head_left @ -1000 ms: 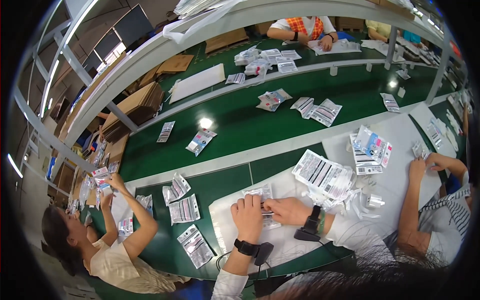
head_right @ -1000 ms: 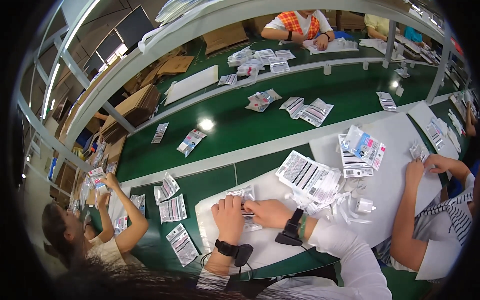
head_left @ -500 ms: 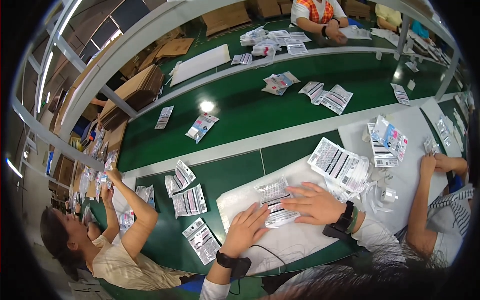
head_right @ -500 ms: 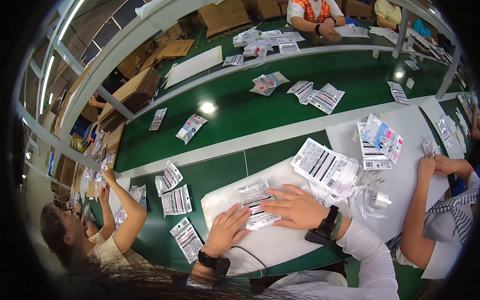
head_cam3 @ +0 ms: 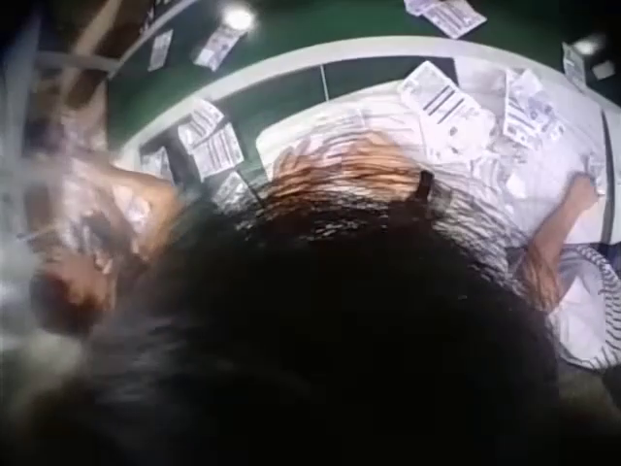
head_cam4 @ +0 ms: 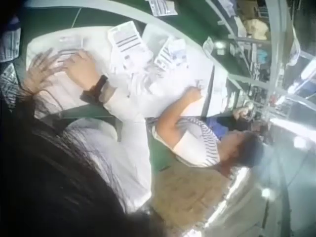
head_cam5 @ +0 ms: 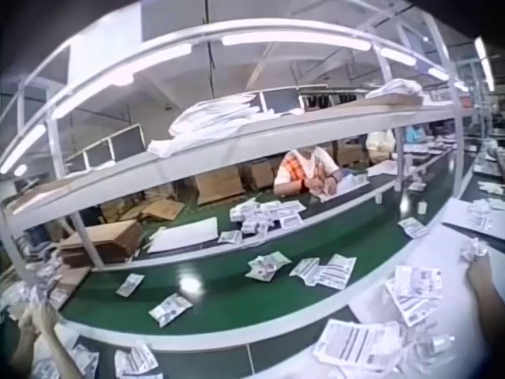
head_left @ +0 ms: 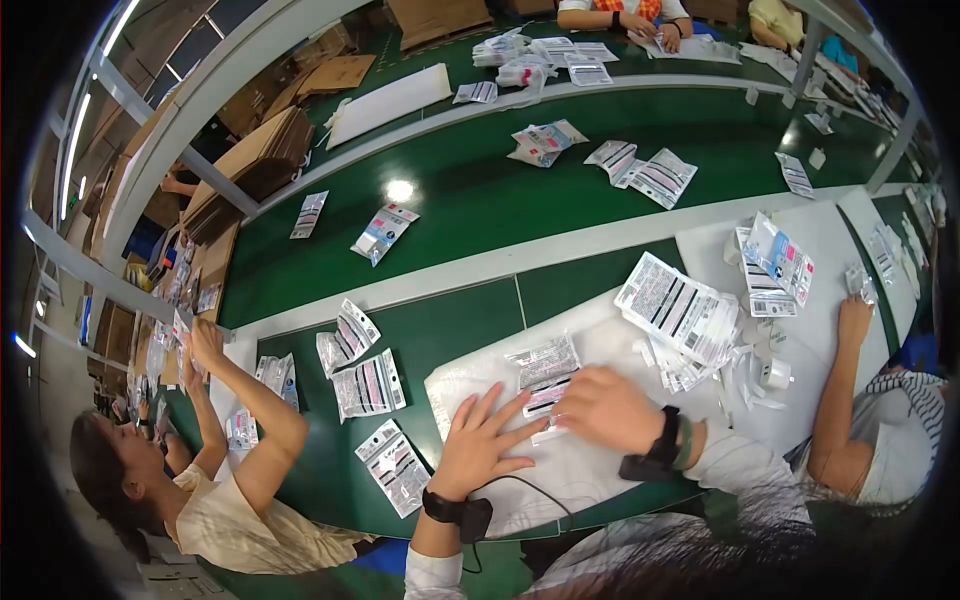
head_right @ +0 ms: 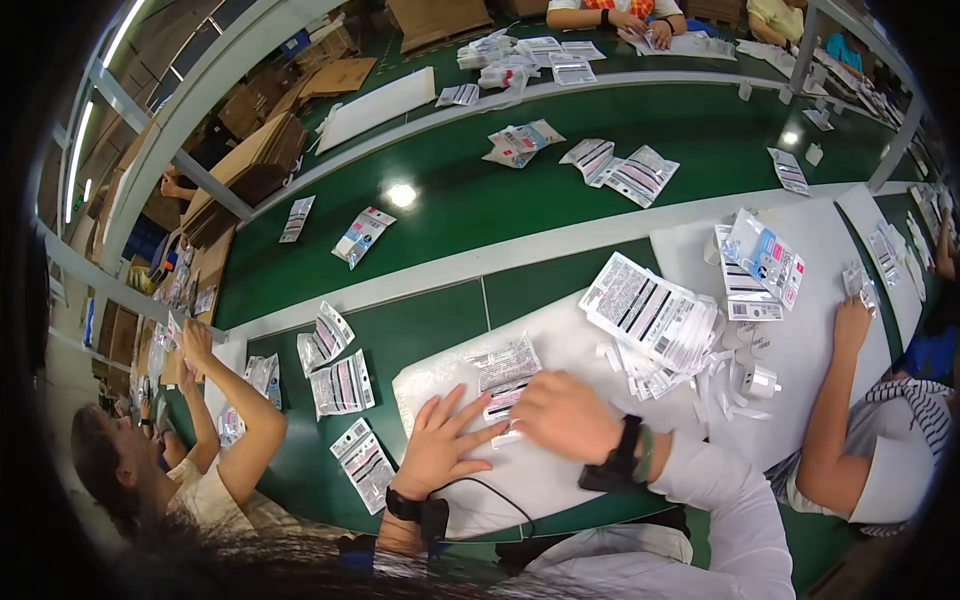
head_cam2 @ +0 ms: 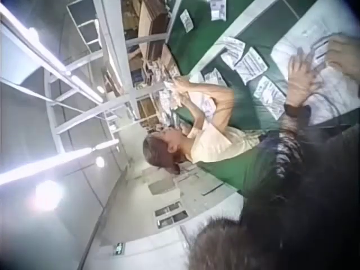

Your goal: The person picks up a charger and a plastic bag, inserts the charger into the bag, and seals the adhesive strip by hand. They then place the packaged charger onto the conveyor belt and repeat the process.

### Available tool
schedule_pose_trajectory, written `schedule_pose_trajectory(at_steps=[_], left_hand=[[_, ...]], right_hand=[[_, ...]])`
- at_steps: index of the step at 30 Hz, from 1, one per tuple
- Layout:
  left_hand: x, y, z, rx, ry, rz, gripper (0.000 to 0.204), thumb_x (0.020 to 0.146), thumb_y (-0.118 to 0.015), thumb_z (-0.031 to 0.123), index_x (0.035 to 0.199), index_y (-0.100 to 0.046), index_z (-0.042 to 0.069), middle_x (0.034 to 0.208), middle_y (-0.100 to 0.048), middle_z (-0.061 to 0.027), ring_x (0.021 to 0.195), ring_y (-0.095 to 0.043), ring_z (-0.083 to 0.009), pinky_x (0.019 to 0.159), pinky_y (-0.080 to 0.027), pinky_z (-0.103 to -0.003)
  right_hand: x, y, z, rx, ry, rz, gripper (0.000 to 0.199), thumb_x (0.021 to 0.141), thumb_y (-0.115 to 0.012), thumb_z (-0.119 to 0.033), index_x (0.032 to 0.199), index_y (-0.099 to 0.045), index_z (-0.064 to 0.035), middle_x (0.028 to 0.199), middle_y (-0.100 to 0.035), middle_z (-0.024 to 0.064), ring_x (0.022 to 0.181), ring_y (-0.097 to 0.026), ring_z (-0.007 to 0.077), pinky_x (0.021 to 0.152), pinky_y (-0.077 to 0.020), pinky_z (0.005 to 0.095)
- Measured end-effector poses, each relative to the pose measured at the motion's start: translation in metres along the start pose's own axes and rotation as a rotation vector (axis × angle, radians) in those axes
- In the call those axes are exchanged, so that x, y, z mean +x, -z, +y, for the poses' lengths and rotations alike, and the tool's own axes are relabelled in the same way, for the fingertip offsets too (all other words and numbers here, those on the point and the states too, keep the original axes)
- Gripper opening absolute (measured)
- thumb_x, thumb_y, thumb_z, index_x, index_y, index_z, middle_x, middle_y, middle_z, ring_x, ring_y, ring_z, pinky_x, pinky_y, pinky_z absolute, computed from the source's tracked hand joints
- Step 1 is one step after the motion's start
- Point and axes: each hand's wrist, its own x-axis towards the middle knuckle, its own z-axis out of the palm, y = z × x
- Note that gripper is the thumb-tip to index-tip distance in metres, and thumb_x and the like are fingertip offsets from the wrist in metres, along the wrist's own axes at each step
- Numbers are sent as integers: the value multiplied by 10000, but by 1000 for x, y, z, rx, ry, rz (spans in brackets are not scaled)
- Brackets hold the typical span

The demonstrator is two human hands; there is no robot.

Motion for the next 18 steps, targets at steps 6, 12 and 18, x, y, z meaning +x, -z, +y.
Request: schedule_pose_trajectory(at_steps=[6, 12, 18], left_hand=[[-2, -6, 0, 25, -9, 11, 571, 800, -677, 564, 1319, -657, 327, 1596, -406, 11, 1498, -299, -317, 1180, -229, -560], [-5, -6, 1, 28, 1, 20, 539, 822, -682, 517, 1324, -651, 325, 1592, -410, 17, 1495, -305, -311, 1184, -230, -553], [-7, -2, 4, 63, 54, 22, 517, 878, -646, 551, 1368, -621, 391, 1586, -419, 62, 1480, -332, -277, 1194, -238, -521]], right_hand=[[0, -28, -43, -203, -51, 119, 200, 807, -715, -269, 906, -640, -112, 884, -592, 22, 920, -586, 228, 786, -471, 366], [-5, -36, -36, -137, -45, 148, 164, 834, -673, -203, 915, -624, -69, 902, -612, 58, 908, -588, 238, 776, -446, 380], [-46, 32, 6, -63, -266, 135, 113, 820, -665, -138, 862, -596, -59, 855, -603, 117, 823, -587, 343, 743, -447, 462]])
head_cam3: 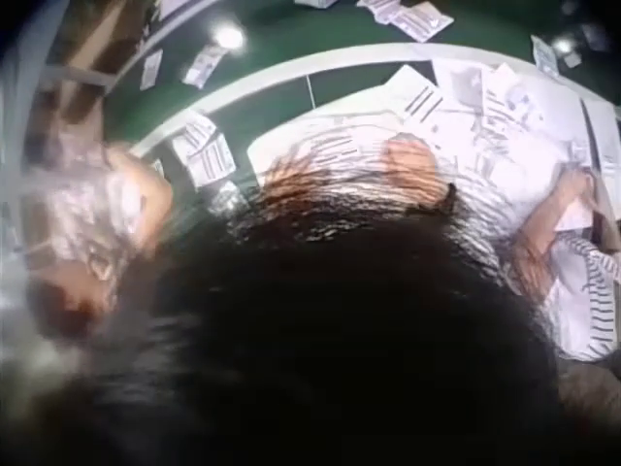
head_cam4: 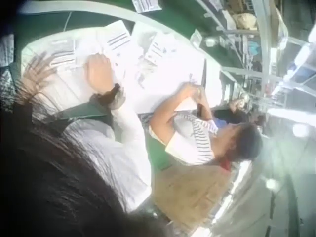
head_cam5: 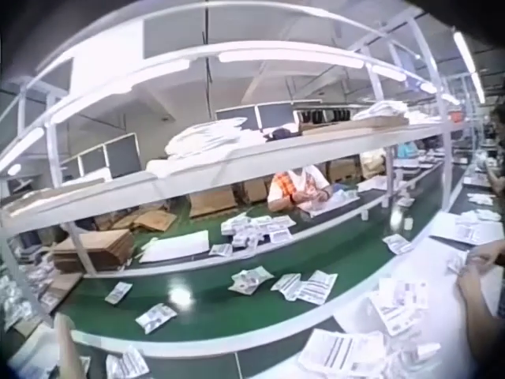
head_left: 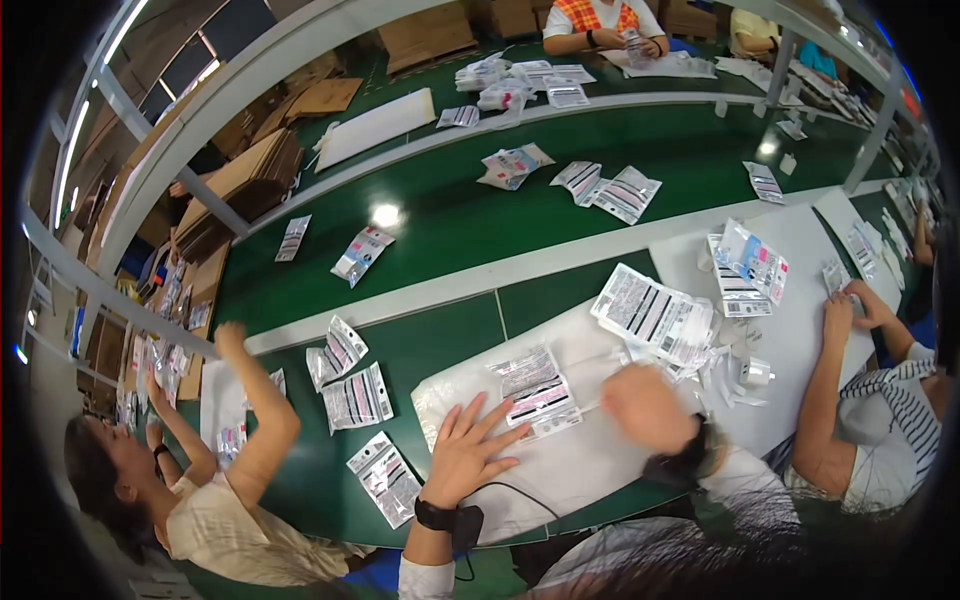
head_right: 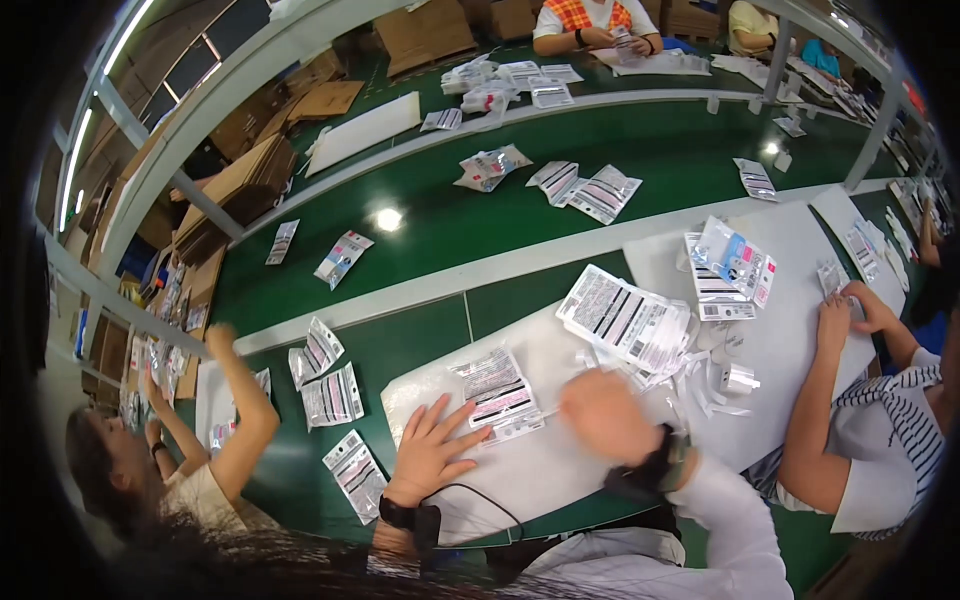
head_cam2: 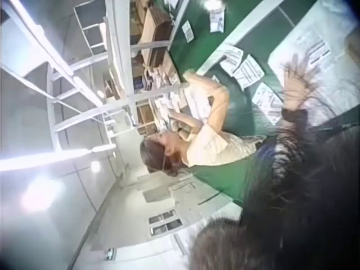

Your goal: The person picks up a charger and a plastic bag, inserts the charger into the bag, and seals the adhesive strip by hand. They then place the packaged charger onto the conveyor belt and repeat the process.

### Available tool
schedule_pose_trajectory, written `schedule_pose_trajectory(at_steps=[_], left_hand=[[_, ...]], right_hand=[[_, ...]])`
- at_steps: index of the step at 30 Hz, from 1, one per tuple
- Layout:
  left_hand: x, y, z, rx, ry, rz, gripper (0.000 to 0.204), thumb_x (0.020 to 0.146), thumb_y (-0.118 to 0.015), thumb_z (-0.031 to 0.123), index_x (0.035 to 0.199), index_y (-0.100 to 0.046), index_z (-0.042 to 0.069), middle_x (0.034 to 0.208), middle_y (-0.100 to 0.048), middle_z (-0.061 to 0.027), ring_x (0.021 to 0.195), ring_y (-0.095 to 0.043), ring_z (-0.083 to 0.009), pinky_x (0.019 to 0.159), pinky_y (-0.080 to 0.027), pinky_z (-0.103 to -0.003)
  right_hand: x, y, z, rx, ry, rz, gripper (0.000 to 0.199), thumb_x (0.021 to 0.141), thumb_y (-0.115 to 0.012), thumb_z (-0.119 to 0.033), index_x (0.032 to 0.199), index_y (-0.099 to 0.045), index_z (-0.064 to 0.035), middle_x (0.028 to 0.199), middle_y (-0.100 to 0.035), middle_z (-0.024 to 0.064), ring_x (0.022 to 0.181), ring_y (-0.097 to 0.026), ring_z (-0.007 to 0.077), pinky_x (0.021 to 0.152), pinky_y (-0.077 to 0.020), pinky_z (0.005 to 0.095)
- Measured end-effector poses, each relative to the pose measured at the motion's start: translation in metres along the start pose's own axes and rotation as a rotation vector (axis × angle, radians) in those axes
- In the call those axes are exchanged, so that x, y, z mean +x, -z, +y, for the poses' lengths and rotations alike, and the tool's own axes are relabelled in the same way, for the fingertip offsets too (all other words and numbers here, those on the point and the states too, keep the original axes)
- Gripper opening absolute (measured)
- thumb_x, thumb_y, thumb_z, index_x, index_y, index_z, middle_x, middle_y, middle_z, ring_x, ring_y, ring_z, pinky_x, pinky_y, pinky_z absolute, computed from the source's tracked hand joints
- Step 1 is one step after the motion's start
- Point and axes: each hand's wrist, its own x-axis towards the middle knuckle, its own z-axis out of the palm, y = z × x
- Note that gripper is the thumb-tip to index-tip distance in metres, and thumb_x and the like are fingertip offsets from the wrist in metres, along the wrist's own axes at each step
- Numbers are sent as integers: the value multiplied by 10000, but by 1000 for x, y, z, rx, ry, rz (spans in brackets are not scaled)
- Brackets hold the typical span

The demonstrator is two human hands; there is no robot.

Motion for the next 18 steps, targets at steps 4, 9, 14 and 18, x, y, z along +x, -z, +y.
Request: schedule_pose_trajectory(at_steps=[4, 9, 14, 18], left_hand=[[8, 4, 1, -22, -31, 2, 586, 885, -646, 539, 1433, -564, 349, 1586, -422, 50, 1478, -337, -278, 1195, -239, -521], [3, -6, -4, -169, 42, 23, 684, 859, -668, 505, 1483, -510, 274, 1581, -429, 26, 1485, -324, -285, 1194, -221, -534], [9, -3, -1, -130, -3, 6, 675, 851, -692, 495, 1464, -530, 265, 1566, -448, 34, 1474, -344, -271, 1196, -212, -529], [8, 1, 3, -72, 35, 36, 616, 842, -722, 469, 1405, -585, 260, 1507, -515, 39, 1447, -384, -266, 1191, -218, -517]], right_hand=[[-14, 44, 41, -257, -166, 71, 85, 812, -643, -109, 869, -610, -54, 845, -605, 114, 785, -580, 348, 718, -441, 457], [30, 23, 10, 108, 235, 172, 288, 778, -621, -48, 1045, -705, -119, 1000, -692, 22, 1019, -610, 226, 806, -411, 404], [43, -24, 18, 90, 343, -39, 453, 784, -628, -56, 1205, -709, -205, 1071, -710, -70, 1123, -581, 164, 889, -357, 372], [39, -20, 36, 113, 267, -142, 476, 800, -674, -121, 1260, -695, -239, 1110, -701, -89, 1131, -574, 150, 932, -331, 352]])
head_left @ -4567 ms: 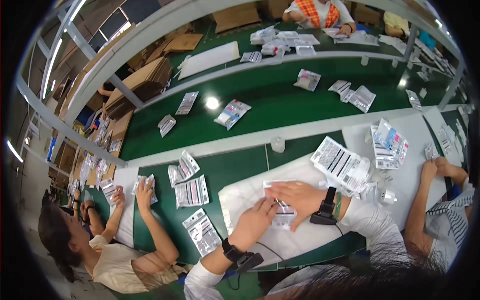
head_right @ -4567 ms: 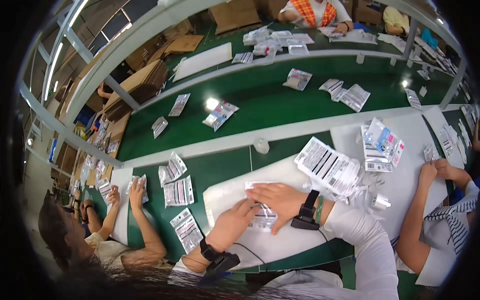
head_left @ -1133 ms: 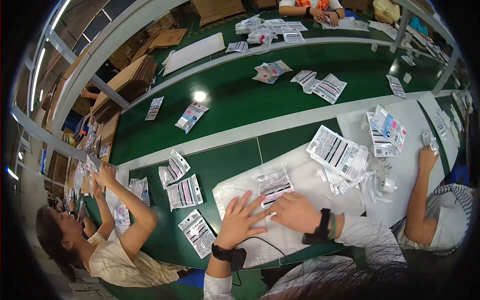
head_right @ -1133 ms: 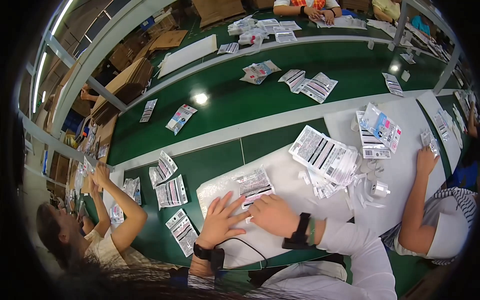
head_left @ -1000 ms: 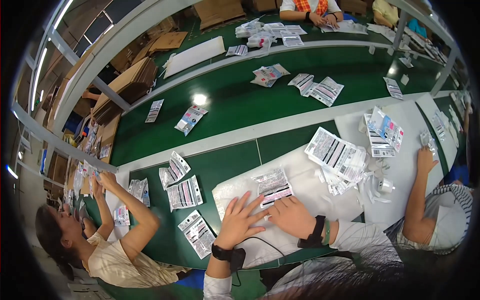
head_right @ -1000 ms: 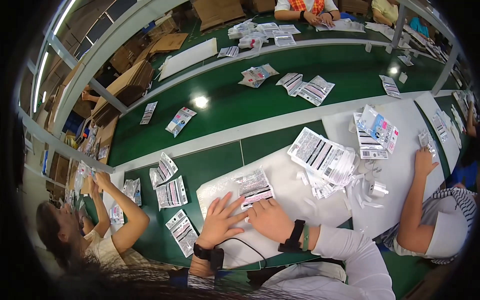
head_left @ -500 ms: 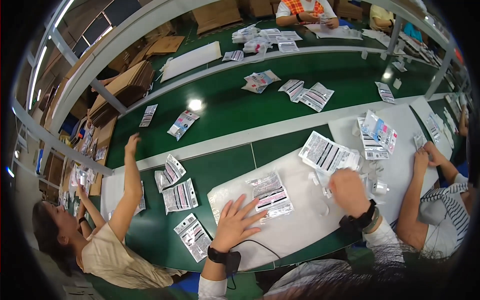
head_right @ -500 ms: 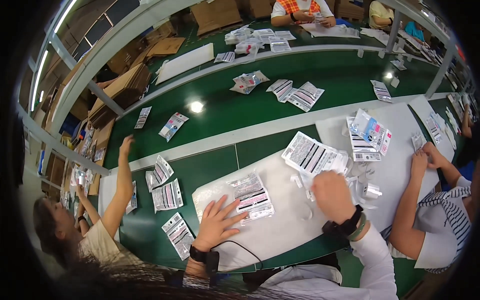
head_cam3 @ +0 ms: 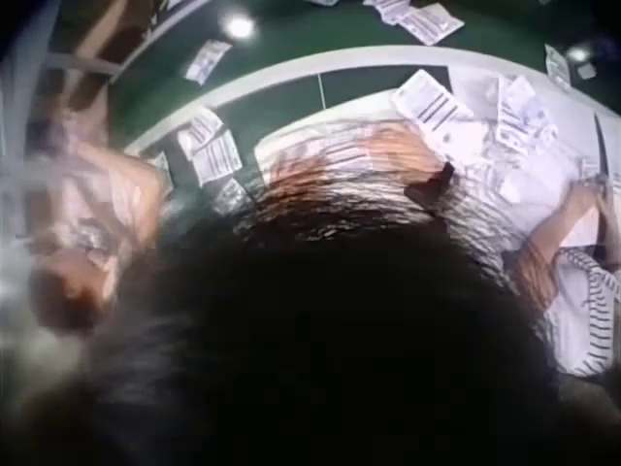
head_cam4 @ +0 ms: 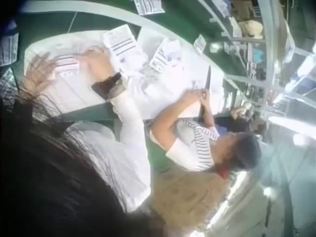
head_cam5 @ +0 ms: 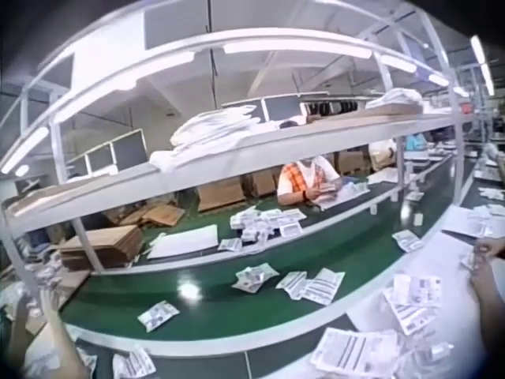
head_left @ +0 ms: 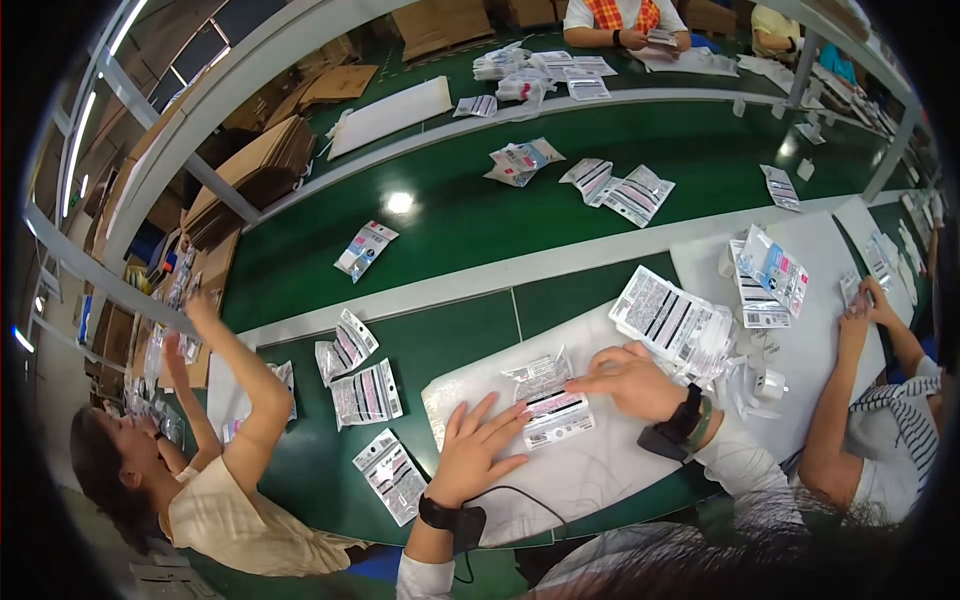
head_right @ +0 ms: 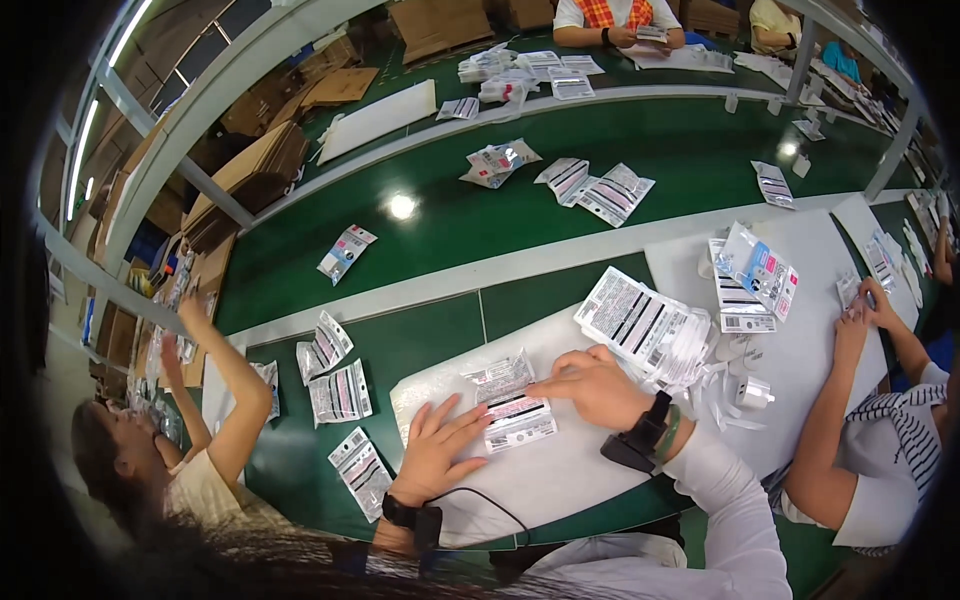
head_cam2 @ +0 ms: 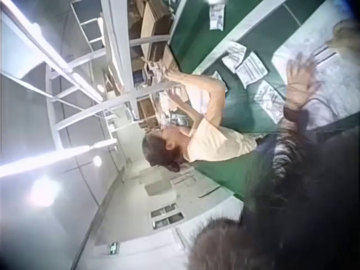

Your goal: The person picks up a charger and a plastic bag, inserts the charger into the bag, and seals the adhesive strip by hand. They then place the packaged charger onto the conveyor belt and repeat the process.

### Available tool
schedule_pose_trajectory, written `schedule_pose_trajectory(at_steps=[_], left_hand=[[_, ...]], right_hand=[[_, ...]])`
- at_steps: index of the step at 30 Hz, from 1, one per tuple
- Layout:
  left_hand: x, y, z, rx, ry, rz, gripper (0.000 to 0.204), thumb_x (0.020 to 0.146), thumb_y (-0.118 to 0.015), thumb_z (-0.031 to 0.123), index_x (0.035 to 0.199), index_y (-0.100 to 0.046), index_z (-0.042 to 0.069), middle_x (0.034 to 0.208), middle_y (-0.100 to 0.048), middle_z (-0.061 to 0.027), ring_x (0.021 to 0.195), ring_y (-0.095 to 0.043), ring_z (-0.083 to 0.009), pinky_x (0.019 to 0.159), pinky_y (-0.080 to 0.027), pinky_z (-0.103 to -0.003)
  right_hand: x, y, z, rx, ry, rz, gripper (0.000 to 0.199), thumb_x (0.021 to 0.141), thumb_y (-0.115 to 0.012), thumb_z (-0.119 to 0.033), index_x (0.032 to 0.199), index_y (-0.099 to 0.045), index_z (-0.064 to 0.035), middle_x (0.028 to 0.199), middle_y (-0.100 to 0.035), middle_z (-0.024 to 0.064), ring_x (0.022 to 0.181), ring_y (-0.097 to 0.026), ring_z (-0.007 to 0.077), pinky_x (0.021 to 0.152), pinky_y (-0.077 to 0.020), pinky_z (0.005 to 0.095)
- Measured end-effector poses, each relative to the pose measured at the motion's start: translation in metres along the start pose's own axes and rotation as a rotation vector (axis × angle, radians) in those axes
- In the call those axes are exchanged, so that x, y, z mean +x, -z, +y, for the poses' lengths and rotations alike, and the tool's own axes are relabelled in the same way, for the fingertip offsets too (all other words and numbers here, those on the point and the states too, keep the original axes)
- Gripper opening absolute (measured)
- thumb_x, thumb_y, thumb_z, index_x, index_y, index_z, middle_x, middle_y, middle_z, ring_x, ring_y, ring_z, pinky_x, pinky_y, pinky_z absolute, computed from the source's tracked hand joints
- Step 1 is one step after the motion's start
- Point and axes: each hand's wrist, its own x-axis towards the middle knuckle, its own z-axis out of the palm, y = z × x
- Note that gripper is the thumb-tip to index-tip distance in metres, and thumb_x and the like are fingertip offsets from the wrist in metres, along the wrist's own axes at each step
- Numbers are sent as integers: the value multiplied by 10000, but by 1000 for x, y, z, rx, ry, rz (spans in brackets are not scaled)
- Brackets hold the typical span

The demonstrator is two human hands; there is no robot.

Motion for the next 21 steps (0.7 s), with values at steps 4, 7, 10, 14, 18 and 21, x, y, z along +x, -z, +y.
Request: schedule_pose_trajectory(at_steps=[4, 7, 10, 14, 18, 21], left_hand=[[9, -1, 8, -44, 70, 90, 504, 836, -750, 418, 1300, -663, 243, 1420, -587, 47, 1387, -452, -256, 1167, -247, -499], [14, -12, 13, -56, 130, 172, 428, 827, -773, 369, 1226, -703, 231, 1358, -624, 49, 1335, -505, -251, 1140, -279, -480], [17, -23, 15, -57, 205, 298, 386, 802, -796, 291, 1177, -725, 230, 1275, -653, 35, 1246, -566, -247, 1088, -329, -453], [19, -22, 18, -83, 202, 354, 367, 776, -815, 246, 1132, -735, 209, 1210, -664, 1, 1183, -597, -261, 1046, -366, -441], [20, -15, 15, -1, 139, 350, 316, 762, -818, 237, 1062, -739, 176, 1199, -657, -23, 1149, -603, -268, 1023, -385, -437], [12, -12, 9, 63, 154, 363, 303, 760, -819, 230, 1044, -744, 154, 1227, -646, -43, 1157, -602, -280, 1029, -388, -445]], right_hand=[[-2, 11, -10, 81, -56, 11, 446, 812, -736, -214, 1255, -693, -248, 1148, -696, -56, 1150, -564, 145, 967, -324, 348], [1, 6, -17, 101, -111, 62, 459, 798, -769, -253, 1251, -695, -267, 1146, -689, -53, 1159, -551, 151, 975, -323, 357], [1, -6, -13, 65, -174, 83, 431, 803, -771, -250, 1228, -708, -286, 1106, -670, -45, 1150, -547, 174, 984, -324, 373], [-1, -3, -13, 34, -92, 141, 360, 811, -765, -227, 1164, -738, -289, 1076, -638, -43, 1127, -556, 190, 976, -349, 372], [-3, -1, -11, 15, -100, 157, 293, 801, -769, -207, 1084, -769, -284, 1072, -621, -34, 1102, -564, 202, 951, -386, 358], [-5, 3, -12, -8, -113, 197, 230, 786, -782, -181, 1008, -778, -243, 1109, -624, -24, 1112, -564, 230, 959, -421, 387]])
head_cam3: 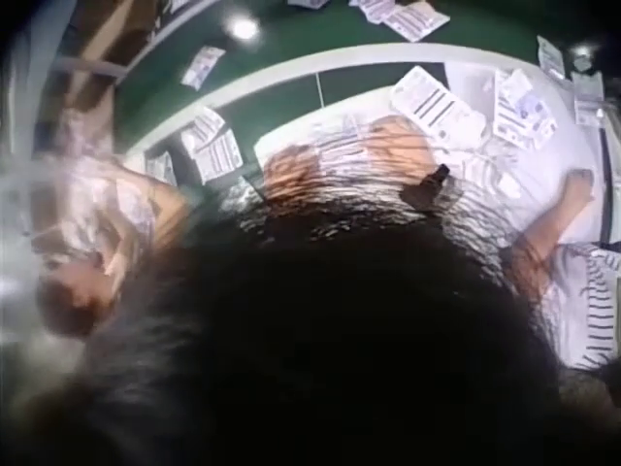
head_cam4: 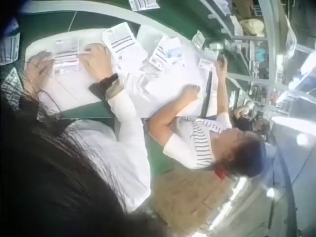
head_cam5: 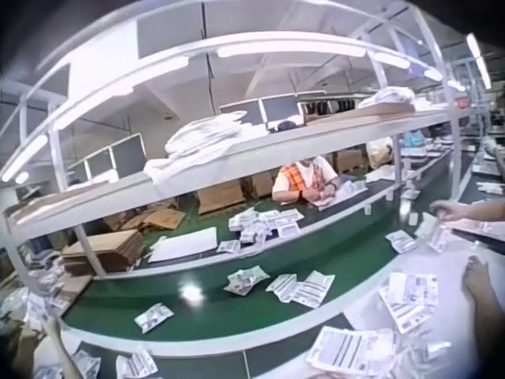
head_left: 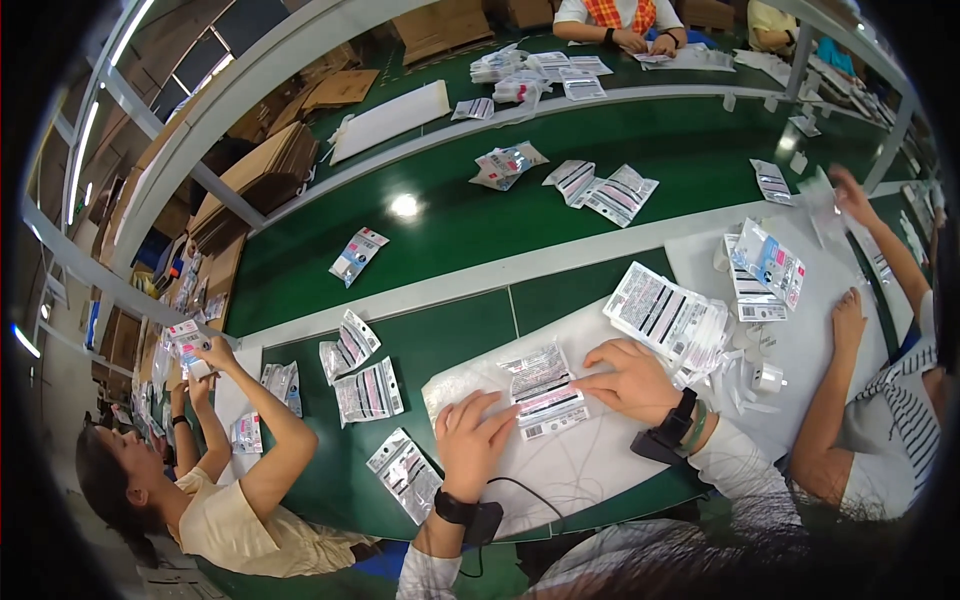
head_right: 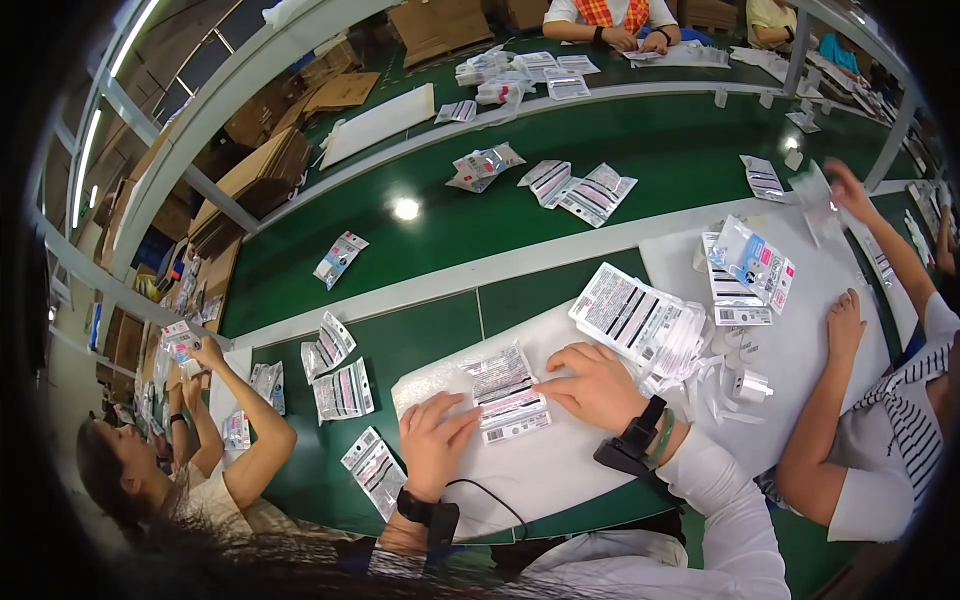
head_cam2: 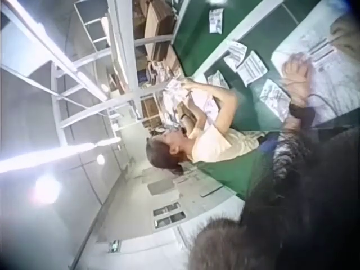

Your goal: The person picks up a charger and a plastic bag, inserts the charger into the bag, and seals the adhesive strip by hand. They then place the packaged charger onto the conveyor belt and repeat the process.

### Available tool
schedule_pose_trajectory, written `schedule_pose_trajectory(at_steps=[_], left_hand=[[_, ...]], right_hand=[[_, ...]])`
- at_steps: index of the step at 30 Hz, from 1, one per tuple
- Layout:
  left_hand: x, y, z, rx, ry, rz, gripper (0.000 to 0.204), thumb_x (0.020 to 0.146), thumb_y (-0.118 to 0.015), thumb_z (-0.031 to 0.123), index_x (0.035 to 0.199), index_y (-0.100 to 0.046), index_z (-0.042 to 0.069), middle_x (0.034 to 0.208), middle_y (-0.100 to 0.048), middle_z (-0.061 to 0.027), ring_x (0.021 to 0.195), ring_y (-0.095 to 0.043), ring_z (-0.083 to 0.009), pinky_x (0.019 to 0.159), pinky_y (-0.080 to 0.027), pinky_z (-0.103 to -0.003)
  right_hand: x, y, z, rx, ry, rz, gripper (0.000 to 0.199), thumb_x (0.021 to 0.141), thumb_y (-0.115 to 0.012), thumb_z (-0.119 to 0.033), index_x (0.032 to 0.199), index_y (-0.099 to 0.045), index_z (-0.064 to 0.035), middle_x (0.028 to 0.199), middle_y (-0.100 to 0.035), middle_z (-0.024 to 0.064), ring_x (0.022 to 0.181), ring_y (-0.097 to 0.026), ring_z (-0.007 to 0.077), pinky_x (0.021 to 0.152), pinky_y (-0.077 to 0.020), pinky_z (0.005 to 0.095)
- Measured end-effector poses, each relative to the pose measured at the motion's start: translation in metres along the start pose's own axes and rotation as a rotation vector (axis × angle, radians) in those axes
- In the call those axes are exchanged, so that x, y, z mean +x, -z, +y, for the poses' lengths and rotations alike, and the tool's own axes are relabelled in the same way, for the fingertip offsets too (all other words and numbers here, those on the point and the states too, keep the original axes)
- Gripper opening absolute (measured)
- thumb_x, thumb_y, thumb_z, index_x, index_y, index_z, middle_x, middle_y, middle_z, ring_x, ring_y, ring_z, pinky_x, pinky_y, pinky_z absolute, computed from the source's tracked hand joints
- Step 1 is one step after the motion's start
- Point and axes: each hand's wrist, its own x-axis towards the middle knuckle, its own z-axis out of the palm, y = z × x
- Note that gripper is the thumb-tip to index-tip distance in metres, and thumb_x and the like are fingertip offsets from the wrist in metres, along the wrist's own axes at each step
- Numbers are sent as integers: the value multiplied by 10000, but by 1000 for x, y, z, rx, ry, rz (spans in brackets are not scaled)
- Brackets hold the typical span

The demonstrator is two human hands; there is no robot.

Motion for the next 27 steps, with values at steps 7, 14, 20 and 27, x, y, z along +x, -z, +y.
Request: schedule_pose_trajectory(at_steps=[7, 14, 20, 27], left_hand=[[68, 3, 10, 42, -48, 29, 616, 782, -803, 269, 1342, -586, 134, 1376, -572, -100, 1182, -592, -346, 1029, -437, -476], [78, 6, -16, -77, 56, -151, 639, 794, -796, 265, 1364, -560, 98, 1320, -615, -146, 1136, -622, -348, 974, -487, -450], [66, 42, -112, 377, 412, -45, 698, 825, -742, 201, 1471, -485, 131, 1169, -682, -144, 1051, -655, -338, 905, -524, -437], [10, 15, -159, 424, 402, 93, 579, 862, -708, 217, 1415, -545, 160, 1442, -540, -125, 1364, -463, -346, 1112, -330, -561]], right_hand=[[4, -2, -1, 105, 67, 144, 234, 734, -789, -100, 960, -761, -153, 1132, -622, 34, 1145, -562, 300, 963, -466, 440], [2, -1, -2, 124, 30, 188, 236, 736, -755, -50, 957, -743, -131, 1154, -610, 71, 1176, -552, 338, 992, -457, 456], [-3, 20, 0, -27, -5, 178, 286, 772, -736, -78, 1052, -726, -136, 1250, -606, 64, 1246, -526, 338, 1043, -417, 477], [-17, 62, 49, -499, -219, 143, 358, 796, -752, -190, 1149, -713, -144, 1378, -590, 59, 1319, -507, 301, 1077, -386, 469]])
